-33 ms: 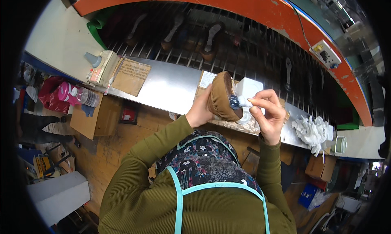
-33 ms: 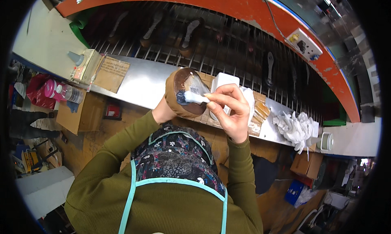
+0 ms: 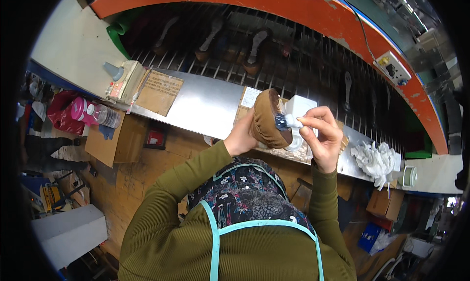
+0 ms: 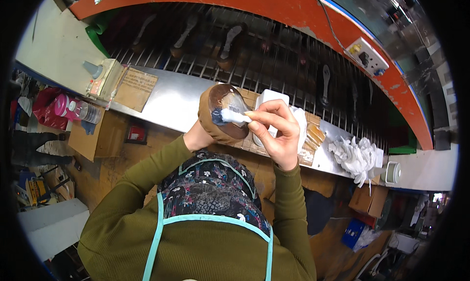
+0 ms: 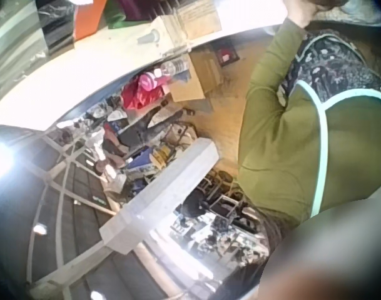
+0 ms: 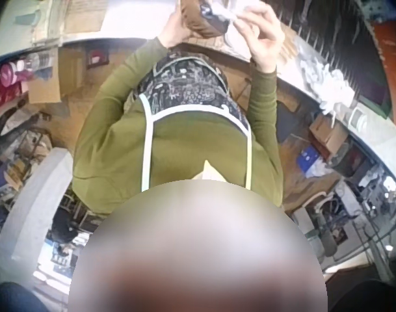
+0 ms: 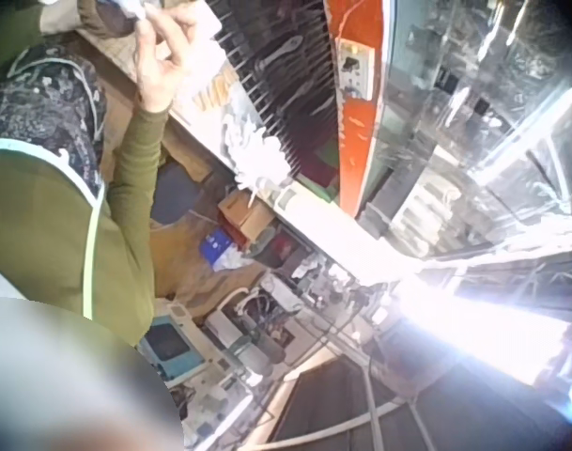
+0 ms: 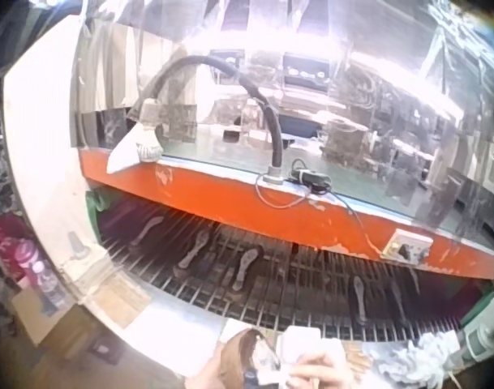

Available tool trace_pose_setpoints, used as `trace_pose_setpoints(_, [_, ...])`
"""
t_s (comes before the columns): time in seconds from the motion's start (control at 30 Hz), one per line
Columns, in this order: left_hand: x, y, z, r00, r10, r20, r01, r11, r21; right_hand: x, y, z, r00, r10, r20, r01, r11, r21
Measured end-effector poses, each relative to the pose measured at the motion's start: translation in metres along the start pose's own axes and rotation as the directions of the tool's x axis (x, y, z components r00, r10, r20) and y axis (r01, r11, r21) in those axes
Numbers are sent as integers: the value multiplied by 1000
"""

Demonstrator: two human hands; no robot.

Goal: The person applies a white adhesive to the soles of two shoes using a small brush. They repeatedly dip the brush into a container and spread the glue along the edges and center of each sole, then set the shoes aside.

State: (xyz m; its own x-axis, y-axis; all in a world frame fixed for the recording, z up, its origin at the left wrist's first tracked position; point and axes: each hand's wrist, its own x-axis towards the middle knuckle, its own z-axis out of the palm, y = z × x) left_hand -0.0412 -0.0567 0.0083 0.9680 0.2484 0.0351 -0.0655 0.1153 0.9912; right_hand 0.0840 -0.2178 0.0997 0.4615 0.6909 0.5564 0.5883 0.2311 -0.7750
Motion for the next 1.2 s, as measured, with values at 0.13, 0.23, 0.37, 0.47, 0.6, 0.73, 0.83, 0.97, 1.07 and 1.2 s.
trace_pose_setpoints(0.13, [-5, 6, 1, 977, -135, 167, 166, 968, -190, 26, 16, 6, 998, -2, 70, -4, 996, 92])
trace_pose_setpoints(0.23, [-9, 10, 0, 941, -233, 246, 294, 923, -250, 40, 28, 12, 993, -30, 111, 11, 986, 167])
trace_pose_setpoints(0.37, [-12, 15, -2, 887, -344, 306, 433, 851, -298, 42, 48, 7, 983, -22, 182, -23, 970, 243])
trace_pose_setpoints(0.47, [-15, 15, -7, 872, -372, 318, 473, 805, -358, 16, 69, -16, 967, 146, 208, -197, 948, 249])
trace_pose_setpoints(0.6, [-27, 0, -29, 933, -281, 225, 357, 797, -488, -76, 92, -48, 818, 571, -69, -513, 779, 360])
trace_pose_setpoints(0.73, [-21, -26, -68, 942, 161, 295, 171, 528, -832, -169, 113, -46, 716, 599, -359, -696, 650, -305])
trace_pose_setpoints(0.83, [-3, -31, -84, 841, 449, 303, 138, 363, -921, -198, 129, -28, 745, 489, -454, -660, 441, -609])
trace_pose_setpoints(0.97, [-6, -7, -76, 986, 40, -159, -159, 470, -868, -193, 148, -9, 838, 309, -449, -540, 352, -765])
trace_pose_setpoints(1.07, [7, 8, -73, 948, 214, 235, 120, 444, -888, -183, 157, -9, 896, 228, -381, -438, 318, -841])
trace_pose_setpoints(1.2, [4, 10, -68, 972, 69, 227, 189, 351, -917, -185, 161, -17, 896, 303, -324, -419, 336, -844])
